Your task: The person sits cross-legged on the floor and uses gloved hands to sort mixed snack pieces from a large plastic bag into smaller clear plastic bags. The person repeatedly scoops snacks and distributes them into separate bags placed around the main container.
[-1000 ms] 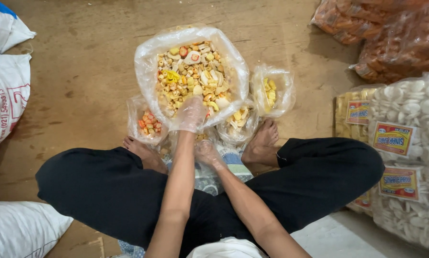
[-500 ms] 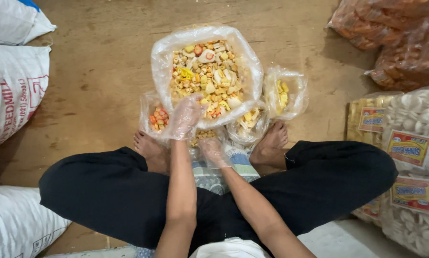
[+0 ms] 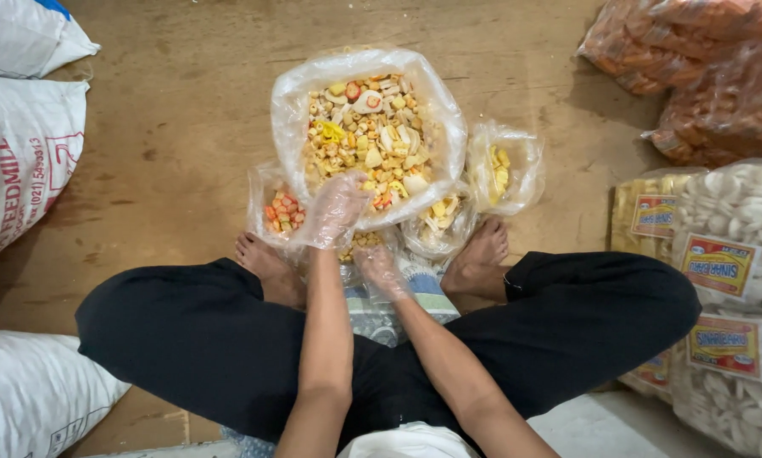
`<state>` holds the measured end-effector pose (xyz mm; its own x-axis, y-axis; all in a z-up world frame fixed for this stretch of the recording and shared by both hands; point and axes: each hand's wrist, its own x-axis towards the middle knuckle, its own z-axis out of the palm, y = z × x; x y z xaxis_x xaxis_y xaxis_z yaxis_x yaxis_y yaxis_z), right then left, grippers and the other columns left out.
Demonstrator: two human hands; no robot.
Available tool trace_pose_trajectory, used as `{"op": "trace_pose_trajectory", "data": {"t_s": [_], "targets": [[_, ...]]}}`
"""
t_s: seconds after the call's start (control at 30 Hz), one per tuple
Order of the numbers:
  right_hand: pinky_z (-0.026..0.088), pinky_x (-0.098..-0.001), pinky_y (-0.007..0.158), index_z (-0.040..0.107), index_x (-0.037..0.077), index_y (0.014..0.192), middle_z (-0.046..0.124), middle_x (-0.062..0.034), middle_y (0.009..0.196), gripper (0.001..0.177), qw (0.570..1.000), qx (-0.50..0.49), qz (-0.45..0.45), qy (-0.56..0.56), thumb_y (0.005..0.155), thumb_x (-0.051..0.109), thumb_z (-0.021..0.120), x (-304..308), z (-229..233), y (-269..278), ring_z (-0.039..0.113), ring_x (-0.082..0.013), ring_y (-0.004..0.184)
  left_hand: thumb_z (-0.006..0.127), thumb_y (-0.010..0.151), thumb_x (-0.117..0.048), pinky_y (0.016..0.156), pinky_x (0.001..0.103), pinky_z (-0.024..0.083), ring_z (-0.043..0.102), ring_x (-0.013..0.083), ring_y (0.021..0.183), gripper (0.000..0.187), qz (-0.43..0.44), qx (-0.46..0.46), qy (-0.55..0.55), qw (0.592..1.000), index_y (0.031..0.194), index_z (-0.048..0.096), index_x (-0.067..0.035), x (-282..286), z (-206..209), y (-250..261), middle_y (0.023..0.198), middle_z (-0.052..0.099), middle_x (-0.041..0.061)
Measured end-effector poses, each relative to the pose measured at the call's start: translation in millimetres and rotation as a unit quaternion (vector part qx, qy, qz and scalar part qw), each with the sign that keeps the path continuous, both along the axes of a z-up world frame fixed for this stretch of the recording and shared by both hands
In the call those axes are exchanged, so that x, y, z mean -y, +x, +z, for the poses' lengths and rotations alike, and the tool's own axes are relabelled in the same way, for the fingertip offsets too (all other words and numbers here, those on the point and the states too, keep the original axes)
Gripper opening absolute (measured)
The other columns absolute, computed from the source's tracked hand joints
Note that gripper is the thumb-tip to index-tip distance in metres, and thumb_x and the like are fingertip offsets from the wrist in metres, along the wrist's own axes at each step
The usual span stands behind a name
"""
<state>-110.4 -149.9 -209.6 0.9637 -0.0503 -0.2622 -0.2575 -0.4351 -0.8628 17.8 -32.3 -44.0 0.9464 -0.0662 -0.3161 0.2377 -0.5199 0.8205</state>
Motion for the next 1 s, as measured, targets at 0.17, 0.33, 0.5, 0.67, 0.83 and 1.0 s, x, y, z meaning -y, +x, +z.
{"op": "trace_pose_trajectory", "data": {"t_s": [0.17, 0.33, 0.5, 0.67, 0.83, 1.0], "targets": [[0.052, -0.0343, 0.048, 0.068, 0.012, 0.061, 0.066, -0.0109, 0.057, 0.041, 0.998, -0.009, -0.035, -0.046, 0.082, 0.046, 0.074, -32.6, 2.7, -14.2, 0.071, -0.0255, 0.059, 0.090, 0.078, -0.026, 0.092, 0.040, 0.058, 0.071, 0.0366, 0.104, 0.047, 0.047, 0.025, -0.140, 0.989, 0.119, 0.073, -0.010, 8.3, 4.3, 0.7, 0.106, 0.069, 0.023], [0.053, -0.0478, 0.063, 0.070, 0.007, 0.067, 0.070, -0.0166, 0.067, 0.038, 0.967, 0.087, 0.215, -0.104, 0.086, 0.040, 0.069, 19.5, -55.3, -4.3, 0.070, -0.0388, 0.071, 0.089, 0.079, -0.037, 0.087, 0.040, 0.059, 0.072, 0.0357, 0.102, 0.040, -0.003, 0.021, -0.044, 0.999, 0.111, 0.079, -0.016, -0.2, -6.6, 14.1, 0.105, 0.072, 0.015], [0.058, -0.0400, 0.069, 0.072, 0.010, 0.069, 0.074, -0.0114, 0.070, 0.030, 0.935, 0.055, 0.284, -0.203, 0.085, 0.035, 0.068, 28.5, 6.3, 5.4, 0.075, -0.0325, 0.077, 0.092, 0.080, -0.027, 0.078, 0.040, 0.062, 0.070, 0.0336, 0.094, 0.047, 0.060, -0.026, -0.163, 0.984, 0.118, 0.073, -0.005, -1.2, -14.4, 6.4, 0.099, 0.064, 0.019], [0.051, -0.0465, 0.100, 0.082, 0.009, 0.105, 0.077, -0.0157, 0.112, 0.033, 0.916, -0.181, 0.317, -0.166, 0.094, 0.033, 0.062, 68.7, 190.7, 50.9, 0.069, -0.0382, 0.112, 0.089, 0.081, -0.037, 0.083, 0.031, 0.055, 0.071, 0.0224, 0.081, 0.034, -0.002, 0.085, -0.059, 0.995, 0.103, 0.079, -0.014, -3.0, -60.4, 1.4, 0.061, 0.070, 0.009], [0.059, -0.0333, 0.071, 0.078, 0.028, 0.105, 0.078, -0.0001, 0.095, 0.027, 0.966, -0.239, 0.063, -0.078, 0.079, 0.030, 0.069, 96.4, 244.6, 93.8, 0.073, -0.0188, 0.080, 0.090, 0.076, -0.025, 0.075, 0.030, 0.054, 0.070, 0.0206, 0.075, 0.036, 0.051, 0.024, -0.138, 0.989, 0.105, 0.077, -0.011, 39.2, 69.0, 1.1, 0.069, 0.073, 0.011], [0.045, -0.0223, 0.041, 0.065, 0.024, 0.124, 0.076, -0.0036, 0.096, 0.043, 0.918, -0.239, -0.206, 0.241, 0.093, 0.053, 0.060, 103.5, 246.6, 107.8, 0.060, -0.0173, 0.048, 0.095, 0.069, -0.025, 0.068, 0.025, 0.053, 0.060, 0.0078, 0.073, 0.039, 0.010, 0.018, -0.229, 0.973, 0.103, 0.078, -0.013, 80.4, 131.1, -7.9, 0.081, 0.074, 0.007]]}}
